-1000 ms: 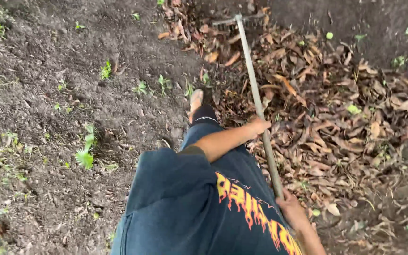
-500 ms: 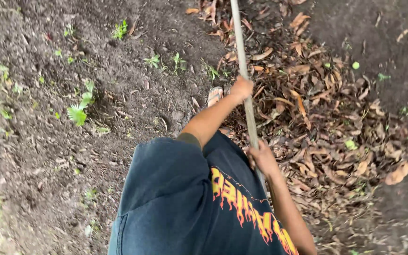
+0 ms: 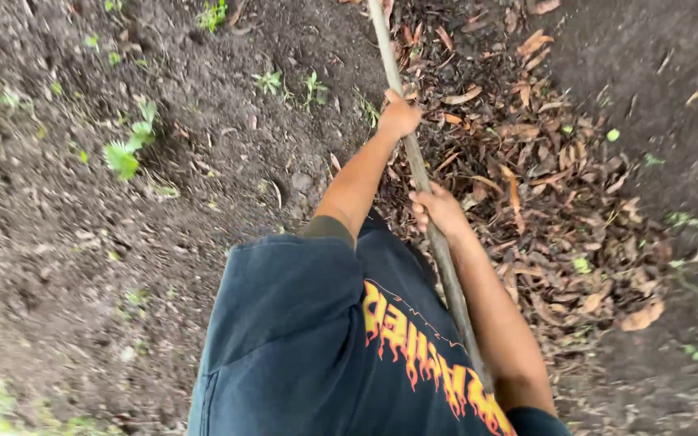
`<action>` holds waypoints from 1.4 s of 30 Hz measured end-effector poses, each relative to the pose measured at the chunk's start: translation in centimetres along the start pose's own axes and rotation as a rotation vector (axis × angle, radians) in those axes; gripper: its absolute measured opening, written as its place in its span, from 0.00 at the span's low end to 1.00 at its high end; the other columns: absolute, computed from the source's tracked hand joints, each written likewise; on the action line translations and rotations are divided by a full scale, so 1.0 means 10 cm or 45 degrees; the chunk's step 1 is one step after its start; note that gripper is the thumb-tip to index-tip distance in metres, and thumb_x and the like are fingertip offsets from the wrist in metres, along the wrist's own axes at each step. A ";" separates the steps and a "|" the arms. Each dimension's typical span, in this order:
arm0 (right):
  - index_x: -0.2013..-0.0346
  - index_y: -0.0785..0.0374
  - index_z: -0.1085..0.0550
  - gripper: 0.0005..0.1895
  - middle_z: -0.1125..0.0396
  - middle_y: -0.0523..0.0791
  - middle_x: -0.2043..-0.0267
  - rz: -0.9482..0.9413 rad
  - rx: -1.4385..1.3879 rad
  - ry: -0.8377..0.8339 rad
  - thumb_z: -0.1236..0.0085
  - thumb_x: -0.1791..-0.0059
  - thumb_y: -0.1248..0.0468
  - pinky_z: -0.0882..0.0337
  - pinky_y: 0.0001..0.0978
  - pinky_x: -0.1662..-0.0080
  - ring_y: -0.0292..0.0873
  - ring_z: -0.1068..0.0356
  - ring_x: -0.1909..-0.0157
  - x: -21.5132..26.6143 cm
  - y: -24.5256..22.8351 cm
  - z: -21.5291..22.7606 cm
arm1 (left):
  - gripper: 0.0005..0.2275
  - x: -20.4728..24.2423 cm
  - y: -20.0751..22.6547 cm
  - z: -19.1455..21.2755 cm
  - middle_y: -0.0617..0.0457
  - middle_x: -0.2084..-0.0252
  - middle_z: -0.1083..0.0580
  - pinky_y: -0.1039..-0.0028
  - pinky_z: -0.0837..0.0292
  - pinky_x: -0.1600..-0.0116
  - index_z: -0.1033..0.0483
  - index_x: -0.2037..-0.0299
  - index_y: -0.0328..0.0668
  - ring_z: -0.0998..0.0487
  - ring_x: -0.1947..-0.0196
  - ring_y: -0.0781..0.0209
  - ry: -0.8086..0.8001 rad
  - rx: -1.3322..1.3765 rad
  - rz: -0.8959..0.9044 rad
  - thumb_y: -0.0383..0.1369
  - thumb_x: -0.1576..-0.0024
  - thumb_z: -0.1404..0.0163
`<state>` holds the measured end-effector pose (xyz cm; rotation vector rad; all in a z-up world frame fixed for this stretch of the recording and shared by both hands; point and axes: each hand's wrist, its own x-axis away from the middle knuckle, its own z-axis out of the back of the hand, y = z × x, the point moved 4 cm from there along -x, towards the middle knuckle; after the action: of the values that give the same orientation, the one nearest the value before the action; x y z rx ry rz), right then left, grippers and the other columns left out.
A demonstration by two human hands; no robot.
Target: Raking dry leaves on the ground into a pile using a rake.
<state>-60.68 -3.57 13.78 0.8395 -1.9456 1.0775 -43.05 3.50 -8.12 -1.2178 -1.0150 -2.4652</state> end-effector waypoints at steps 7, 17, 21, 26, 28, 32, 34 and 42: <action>0.40 0.60 0.34 0.21 0.43 0.37 0.78 -0.160 -0.129 0.188 0.49 0.49 0.65 0.44 0.26 0.80 0.31 0.47 0.82 1.00 0.74 0.25 | 0.40 0.20 -0.45 -1.21 0.24 0.56 0.24 0.57 0.21 0.55 0.73 0.35 -0.01 0.18 0.59 0.36 -0.161 -0.274 -0.277 0.37 0.37 0.61; 0.41 0.64 0.31 0.22 0.35 0.39 0.69 -0.041 0.190 0.351 0.53 0.50 0.66 0.38 0.23 0.71 0.32 0.39 0.73 2.64 3.28 1.27 | 0.40 2.07 -1.39 -2.81 0.43 0.74 0.28 0.59 0.28 0.71 0.75 0.36 0.11 0.27 0.76 0.53 -0.518 0.161 -0.105 0.39 0.37 0.55; 0.37 0.62 0.30 0.27 0.28 0.43 0.59 -0.073 0.355 0.446 0.54 0.52 0.64 0.31 0.29 0.59 0.35 0.32 0.62 3.40 4.05 1.32 | 0.28 3.05 -1.73 -3.22 0.46 0.71 0.29 0.58 0.22 0.71 0.51 0.39 0.27 0.24 0.76 0.53 -0.433 0.817 0.166 0.29 0.44 0.48; 0.32 0.68 0.36 0.35 0.31 0.46 0.39 0.144 -0.071 0.291 0.49 0.51 0.53 0.32 0.30 0.43 0.38 0.32 0.44 3.81 6.16 2.03 | 0.14 3.54 -2.08 -3.50 0.45 0.72 0.27 0.61 0.24 0.73 0.35 0.55 0.25 0.23 0.76 0.53 -0.530 0.938 0.270 0.30 0.43 0.48; 0.30 0.69 0.40 0.40 0.35 0.46 0.32 0.210 -0.519 0.185 0.49 0.51 0.49 0.34 0.31 0.38 0.39 0.33 0.37 3.87 6.82 2.16 | 0.11 3.70 -2.11 -3.61 0.45 0.72 0.26 0.62 0.24 0.73 0.30 0.60 0.27 0.23 0.77 0.53 -0.570 0.960 0.273 0.31 0.43 0.48; 0.27 0.66 0.46 0.42 0.38 0.47 0.32 0.238 -0.093 0.273 0.42 0.53 0.56 0.36 0.32 0.39 0.39 0.36 0.38 3.89 6.55 1.86 | 0.07 3.67 -1.98 -3.74 0.47 0.72 0.28 0.63 0.26 0.73 0.29 0.64 0.31 0.26 0.78 0.56 -0.484 0.974 0.156 0.30 0.42 0.50; 0.27 0.64 0.47 0.44 0.37 0.46 0.33 0.212 0.070 0.364 0.39 0.54 0.59 0.37 0.32 0.39 0.38 0.36 0.39 3.93 6.01 1.49 | 0.07 3.60 -1.84 -3.71 0.48 0.73 0.29 0.63 0.28 0.75 0.29 0.64 0.31 0.28 0.80 0.57 -0.495 0.986 0.119 0.30 0.42 0.50; 0.63 0.61 0.30 0.17 0.44 0.36 0.85 0.407 -0.099 0.512 0.53 0.43 0.49 0.41 0.27 0.83 0.33 0.46 0.87 3.07 3.19 0.62 | 0.10 3.05 -0.76 -3.21 0.53 0.78 0.35 0.64 0.35 0.81 0.33 0.61 0.37 0.35 0.85 0.60 -0.592 1.059 0.007 0.37 0.38 0.50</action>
<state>-103.88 -0.93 24.77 0.2436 -1.7931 1.2356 -85.85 -8.87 -2.05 -1.4473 -1.8702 -1.4454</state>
